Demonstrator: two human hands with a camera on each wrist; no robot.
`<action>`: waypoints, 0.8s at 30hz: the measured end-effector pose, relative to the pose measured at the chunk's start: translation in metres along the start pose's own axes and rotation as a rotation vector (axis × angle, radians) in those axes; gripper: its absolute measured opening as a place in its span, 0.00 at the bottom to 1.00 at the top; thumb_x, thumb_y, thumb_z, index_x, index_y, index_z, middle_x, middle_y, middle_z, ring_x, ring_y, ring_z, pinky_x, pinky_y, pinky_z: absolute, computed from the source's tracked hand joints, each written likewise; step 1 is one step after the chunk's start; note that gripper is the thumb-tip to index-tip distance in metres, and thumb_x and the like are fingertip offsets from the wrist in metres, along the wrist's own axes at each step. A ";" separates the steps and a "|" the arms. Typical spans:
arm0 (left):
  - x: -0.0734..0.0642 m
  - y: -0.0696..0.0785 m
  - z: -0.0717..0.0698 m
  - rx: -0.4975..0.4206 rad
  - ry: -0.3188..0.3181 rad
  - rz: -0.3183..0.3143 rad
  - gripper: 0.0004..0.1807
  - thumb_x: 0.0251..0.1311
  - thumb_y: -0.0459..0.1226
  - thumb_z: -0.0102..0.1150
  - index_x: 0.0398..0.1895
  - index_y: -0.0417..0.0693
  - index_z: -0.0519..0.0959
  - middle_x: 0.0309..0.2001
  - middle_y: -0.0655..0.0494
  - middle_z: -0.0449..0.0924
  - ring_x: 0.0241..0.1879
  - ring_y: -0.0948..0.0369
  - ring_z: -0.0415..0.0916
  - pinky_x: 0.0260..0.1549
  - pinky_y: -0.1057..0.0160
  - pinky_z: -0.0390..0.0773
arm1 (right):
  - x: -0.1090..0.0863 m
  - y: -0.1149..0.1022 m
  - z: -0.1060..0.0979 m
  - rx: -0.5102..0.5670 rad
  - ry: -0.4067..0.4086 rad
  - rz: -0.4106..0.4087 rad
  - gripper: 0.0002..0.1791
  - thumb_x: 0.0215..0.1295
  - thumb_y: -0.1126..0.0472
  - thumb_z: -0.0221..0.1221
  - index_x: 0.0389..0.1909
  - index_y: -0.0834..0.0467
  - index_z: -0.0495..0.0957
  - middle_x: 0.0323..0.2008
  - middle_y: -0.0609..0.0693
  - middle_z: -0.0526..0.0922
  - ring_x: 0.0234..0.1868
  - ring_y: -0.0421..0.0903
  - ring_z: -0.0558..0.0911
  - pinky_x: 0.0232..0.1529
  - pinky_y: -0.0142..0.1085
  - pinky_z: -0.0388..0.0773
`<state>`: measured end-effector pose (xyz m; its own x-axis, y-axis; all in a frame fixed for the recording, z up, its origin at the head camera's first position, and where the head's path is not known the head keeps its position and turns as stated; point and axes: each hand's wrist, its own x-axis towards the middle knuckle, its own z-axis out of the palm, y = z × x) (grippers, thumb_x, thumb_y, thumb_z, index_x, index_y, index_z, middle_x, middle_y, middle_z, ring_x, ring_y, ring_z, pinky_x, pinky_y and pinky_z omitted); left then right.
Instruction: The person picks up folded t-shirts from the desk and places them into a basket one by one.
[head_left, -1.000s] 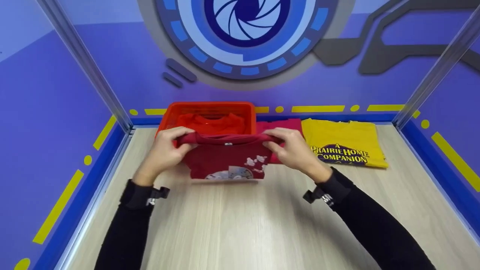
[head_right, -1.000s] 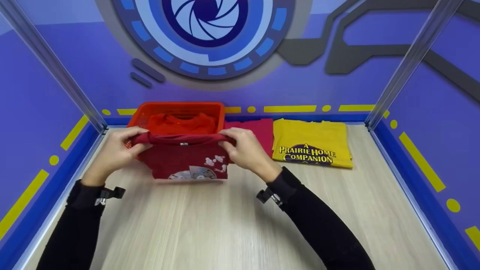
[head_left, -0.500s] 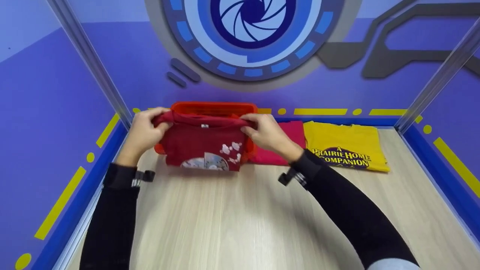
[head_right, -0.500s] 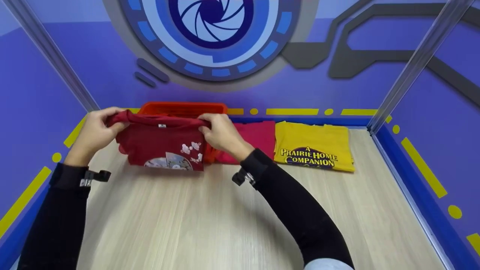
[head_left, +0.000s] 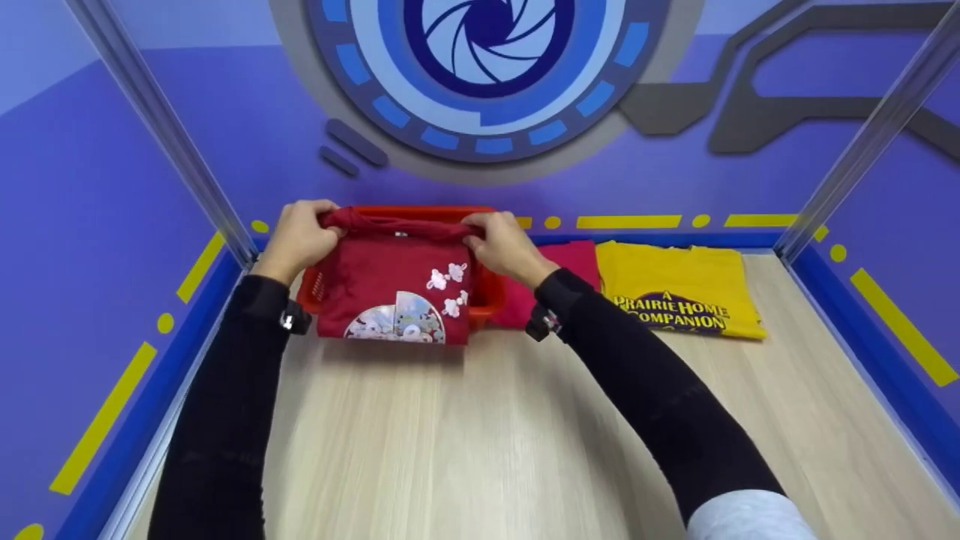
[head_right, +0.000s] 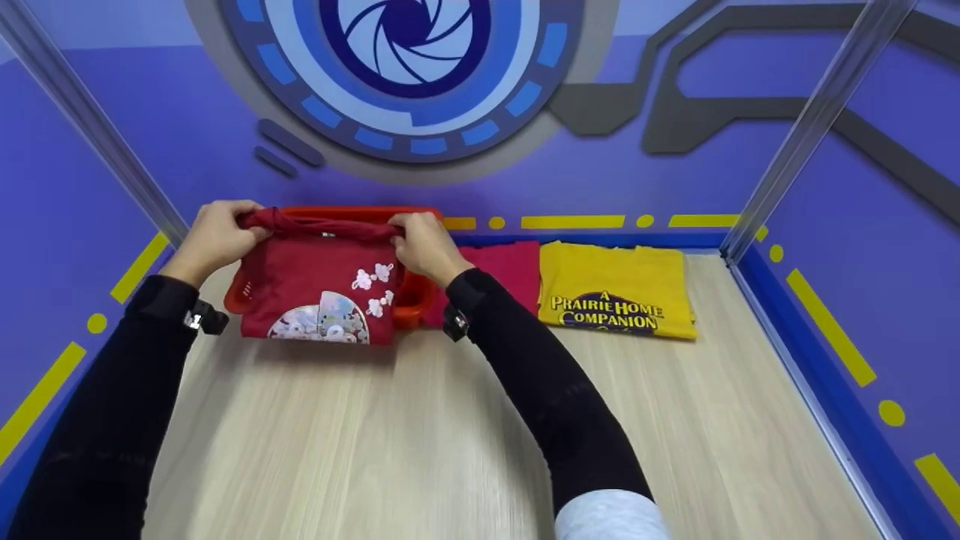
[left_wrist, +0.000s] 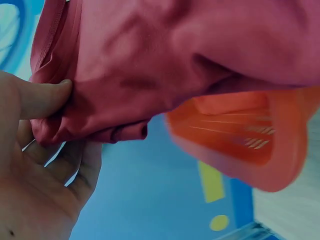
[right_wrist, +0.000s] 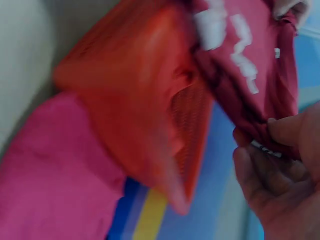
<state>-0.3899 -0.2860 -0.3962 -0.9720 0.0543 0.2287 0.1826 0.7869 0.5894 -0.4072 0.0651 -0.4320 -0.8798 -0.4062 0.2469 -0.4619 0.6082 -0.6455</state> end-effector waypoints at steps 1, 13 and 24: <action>0.003 -0.003 0.003 0.007 -0.021 -0.017 0.14 0.67 0.30 0.61 0.52 0.44 0.89 0.48 0.40 0.87 0.47 0.46 0.78 0.48 0.52 0.73 | 0.002 0.004 0.004 -0.022 -0.003 -0.007 0.16 0.81 0.65 0.62 0.63 0.62 0.87 0.57 0.58 0.91 0.42 0.47 0.87 0.41 0.37 0.83; 0.030 -0.012 0.024 0.178 -0.129 -0.076 0.15 0.71 0.34 0.66 0.57 0.42 0.88 0.63 0.33 0.86 0.63 0.37 0.81 0.66 0.38 0.78 | 0.030 0.027 0.022 -0.231 -0.061 -0.086 0.15 0.79 0.69 0.61 0.61 0.64 0.87 0.57 0.59 0.92 0.61 0.54 0.89 0.68 0.45 0.84; 0.034 -0.020 0.040 0.203 -0.154 -0.119 0.20 0.68 0.30 0.62 0.62 0.39 0.87 0.65 0.33 0.85 0.67 0.37 0.80 0.70 0.39 0.77 | 0.031 0.034 0.034 -0.269 -0.091 -0.040 0.16 0.79 0.69 0.60 0.62 0.65 0.86 0.57 0.59 0.91 0.61 0.54 0.89 0.67 0.46 0.84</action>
<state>-0.4325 -0.2755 -0.4312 -0.9987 0.0342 0.0373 0.0470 0.8997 0.4339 -0.4466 0.0501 -0.4707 -0.8521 -0.4856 0.1951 -0.5201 0.7444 -0.4189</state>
